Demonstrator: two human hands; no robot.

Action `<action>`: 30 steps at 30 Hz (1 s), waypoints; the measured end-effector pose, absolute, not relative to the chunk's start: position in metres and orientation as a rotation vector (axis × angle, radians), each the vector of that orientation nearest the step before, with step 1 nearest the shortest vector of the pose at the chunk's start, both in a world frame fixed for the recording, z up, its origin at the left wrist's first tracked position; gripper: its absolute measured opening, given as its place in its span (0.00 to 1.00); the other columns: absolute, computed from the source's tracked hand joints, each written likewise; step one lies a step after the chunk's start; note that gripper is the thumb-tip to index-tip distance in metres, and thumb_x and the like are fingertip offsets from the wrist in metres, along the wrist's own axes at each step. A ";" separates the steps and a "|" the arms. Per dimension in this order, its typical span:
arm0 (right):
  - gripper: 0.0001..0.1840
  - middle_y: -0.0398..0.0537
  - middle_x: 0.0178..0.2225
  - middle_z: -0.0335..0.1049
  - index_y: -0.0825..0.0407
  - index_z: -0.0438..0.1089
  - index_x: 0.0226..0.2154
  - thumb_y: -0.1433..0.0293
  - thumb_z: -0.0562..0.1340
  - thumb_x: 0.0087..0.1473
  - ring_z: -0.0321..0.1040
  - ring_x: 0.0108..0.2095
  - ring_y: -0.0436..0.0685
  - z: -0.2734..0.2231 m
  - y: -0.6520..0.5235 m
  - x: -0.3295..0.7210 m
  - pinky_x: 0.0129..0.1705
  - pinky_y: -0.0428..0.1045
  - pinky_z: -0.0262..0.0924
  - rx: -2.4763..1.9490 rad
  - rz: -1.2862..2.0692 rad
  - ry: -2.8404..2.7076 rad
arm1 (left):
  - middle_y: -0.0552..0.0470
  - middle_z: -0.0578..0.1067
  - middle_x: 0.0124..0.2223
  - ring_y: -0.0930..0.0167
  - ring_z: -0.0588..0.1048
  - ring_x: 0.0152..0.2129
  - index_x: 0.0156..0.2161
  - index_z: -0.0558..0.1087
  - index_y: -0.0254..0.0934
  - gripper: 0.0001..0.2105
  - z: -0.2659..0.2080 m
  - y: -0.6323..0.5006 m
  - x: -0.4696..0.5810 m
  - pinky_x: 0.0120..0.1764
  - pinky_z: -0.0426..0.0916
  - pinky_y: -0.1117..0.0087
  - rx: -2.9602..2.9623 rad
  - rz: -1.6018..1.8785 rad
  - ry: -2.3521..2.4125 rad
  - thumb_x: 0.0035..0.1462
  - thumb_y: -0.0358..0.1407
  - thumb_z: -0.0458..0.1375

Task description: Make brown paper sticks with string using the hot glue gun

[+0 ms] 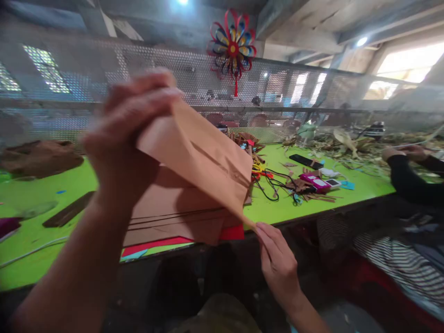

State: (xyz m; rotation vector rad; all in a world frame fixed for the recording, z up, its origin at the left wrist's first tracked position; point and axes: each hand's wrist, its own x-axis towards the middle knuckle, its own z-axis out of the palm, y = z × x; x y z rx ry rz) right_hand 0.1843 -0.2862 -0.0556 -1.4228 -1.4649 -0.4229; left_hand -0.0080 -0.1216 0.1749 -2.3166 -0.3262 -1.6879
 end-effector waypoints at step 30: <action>0.11 0.48 0.40 0.74 0.47 0.70 0.38 0.77 0.59 0.53 0.70 0.43 0.57 -0.009 -0.286 0.239 0.47 0.53 0.65 -1.370 -0.195 -1.779 | 0.48 0.71 0.51 0.63 0.68 0.47 0.53 0.66 0.39 0.28 0.017 -0.123 -0.196 0.55 0.59 0.60 -2.479 -0.723 -1.184 0.44 0.27 0.47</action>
